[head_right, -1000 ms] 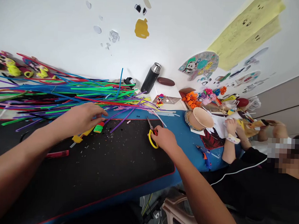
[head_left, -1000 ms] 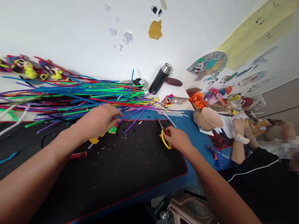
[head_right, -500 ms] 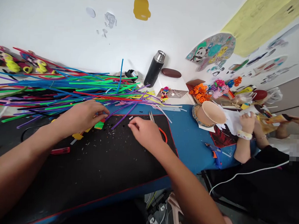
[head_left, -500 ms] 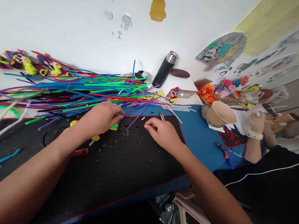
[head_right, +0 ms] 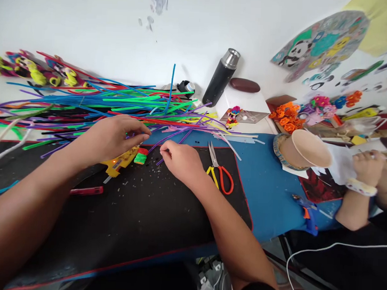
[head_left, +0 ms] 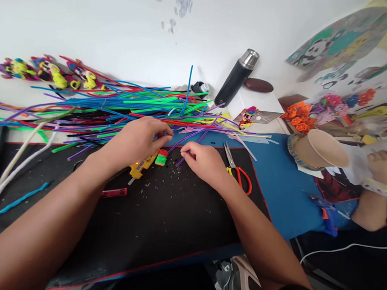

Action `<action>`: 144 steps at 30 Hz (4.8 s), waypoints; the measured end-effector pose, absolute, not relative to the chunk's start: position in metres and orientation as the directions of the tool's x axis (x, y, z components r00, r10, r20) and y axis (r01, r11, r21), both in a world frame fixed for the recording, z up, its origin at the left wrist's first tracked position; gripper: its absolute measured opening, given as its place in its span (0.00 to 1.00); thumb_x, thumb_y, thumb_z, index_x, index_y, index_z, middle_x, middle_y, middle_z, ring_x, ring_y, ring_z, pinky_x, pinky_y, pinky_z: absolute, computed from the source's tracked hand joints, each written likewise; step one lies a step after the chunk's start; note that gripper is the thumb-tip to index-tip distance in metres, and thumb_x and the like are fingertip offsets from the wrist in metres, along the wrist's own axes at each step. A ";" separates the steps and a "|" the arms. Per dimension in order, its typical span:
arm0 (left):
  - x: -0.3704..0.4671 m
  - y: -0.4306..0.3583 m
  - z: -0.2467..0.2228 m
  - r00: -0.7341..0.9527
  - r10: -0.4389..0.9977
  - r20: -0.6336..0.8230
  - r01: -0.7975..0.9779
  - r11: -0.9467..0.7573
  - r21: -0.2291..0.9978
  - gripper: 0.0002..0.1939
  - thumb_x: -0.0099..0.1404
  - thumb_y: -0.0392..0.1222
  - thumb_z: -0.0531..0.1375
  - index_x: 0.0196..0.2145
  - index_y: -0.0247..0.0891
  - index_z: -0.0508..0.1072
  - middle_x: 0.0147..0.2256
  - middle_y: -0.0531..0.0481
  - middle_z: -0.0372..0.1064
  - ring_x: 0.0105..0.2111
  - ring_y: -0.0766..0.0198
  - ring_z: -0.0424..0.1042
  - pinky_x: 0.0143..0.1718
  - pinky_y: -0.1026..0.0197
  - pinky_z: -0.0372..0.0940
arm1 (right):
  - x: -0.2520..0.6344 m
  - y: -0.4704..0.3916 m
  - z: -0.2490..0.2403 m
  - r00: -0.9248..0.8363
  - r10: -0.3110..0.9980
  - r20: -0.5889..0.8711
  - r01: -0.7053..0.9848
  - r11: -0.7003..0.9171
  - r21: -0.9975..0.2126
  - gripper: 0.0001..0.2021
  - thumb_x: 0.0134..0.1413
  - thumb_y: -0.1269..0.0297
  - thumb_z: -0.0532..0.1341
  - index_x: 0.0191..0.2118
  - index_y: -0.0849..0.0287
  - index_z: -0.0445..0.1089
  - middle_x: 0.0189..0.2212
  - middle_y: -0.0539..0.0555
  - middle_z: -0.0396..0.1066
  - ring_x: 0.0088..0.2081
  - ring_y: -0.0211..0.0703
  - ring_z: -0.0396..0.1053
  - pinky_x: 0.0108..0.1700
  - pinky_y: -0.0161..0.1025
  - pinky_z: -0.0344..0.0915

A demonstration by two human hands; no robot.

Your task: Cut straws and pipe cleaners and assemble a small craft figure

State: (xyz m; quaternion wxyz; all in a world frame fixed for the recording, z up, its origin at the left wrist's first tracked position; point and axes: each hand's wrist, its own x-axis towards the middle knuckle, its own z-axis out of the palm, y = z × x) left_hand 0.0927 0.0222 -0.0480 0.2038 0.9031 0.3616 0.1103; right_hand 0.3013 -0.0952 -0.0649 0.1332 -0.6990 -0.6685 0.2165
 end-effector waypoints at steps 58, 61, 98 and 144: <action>0.094 0.020 -0.036 0.742 0.630 -0.230 0.533 -0.345 0.773 0.25 0.72 0.69 0.60 0.38 0.44 0.78 0.24 0.53 0.71 0.22 0.61 0.70 0.25 0.61 0.63 | 0.286 -0.083 -0.088 0.067 0.959 -0.275 -0.175 -0.260 -0.950 0.14 0.57 0.54 0.74 0.36 0.54 0.71 0.19 0.38 0.57 0.17 0.30 0.49 0.20 0.34 0.46; 0.095 0.019 -0.038 0.736 0.627 -0.255 0.533 -0.304 0.790 0.25 0.71 0.69 0.61 0.37 0.44 0.77 0.23 0.54 0.70 0.21 0.62 0.68 0.24 0.61 0.62 | 0.285 -0.084 -0.088 0.065 0.962 -0.264 -0.131 -0.254 -0.958 0.13 0.59 0.55 0.73 0.37 0.54 0.71 0.20 0.39 0.58 0.18 0.31 0.52 0.21 0.34 0.48; 0.128 -0.017 -0.069 0.873 0.478 -0.096 0.449 -0.711 0.541 0.15 0.75 0.48 0.57 0.41 0.41 0.83 0.40 0.45 0.82 0.38 0.54 0.79 0.41 0.55 0.68 | 0.322 -0.083 -0.107 0.297 0.932 0.209 0.351 0.097 -0.931 0.04 0.71 0.63 0.66 0.41 0.54 0.76 0.23 0.43 0.65 0.25 0.39 0.63 0.34 0.40 0.61; 0.134 -0.025 -0.083 0.846 0.518 0.125 0.452 -0.821 0.349 0.15 0.78 0.46 0.56 0.39 0.40 0.80 0.39 0.41 0.81 0.41 0.47 0.78 0.47 0.46 0.72 | 0.319 -0.089 -0.096 0.191 0.964 0.185 0.370 0.104 -0.923 0.04 0.73 0.63 0.65 0.43 0.55 0.77 0.31 0.48 0.77 0.33 0.42 0.73 0.40 0.40 0.65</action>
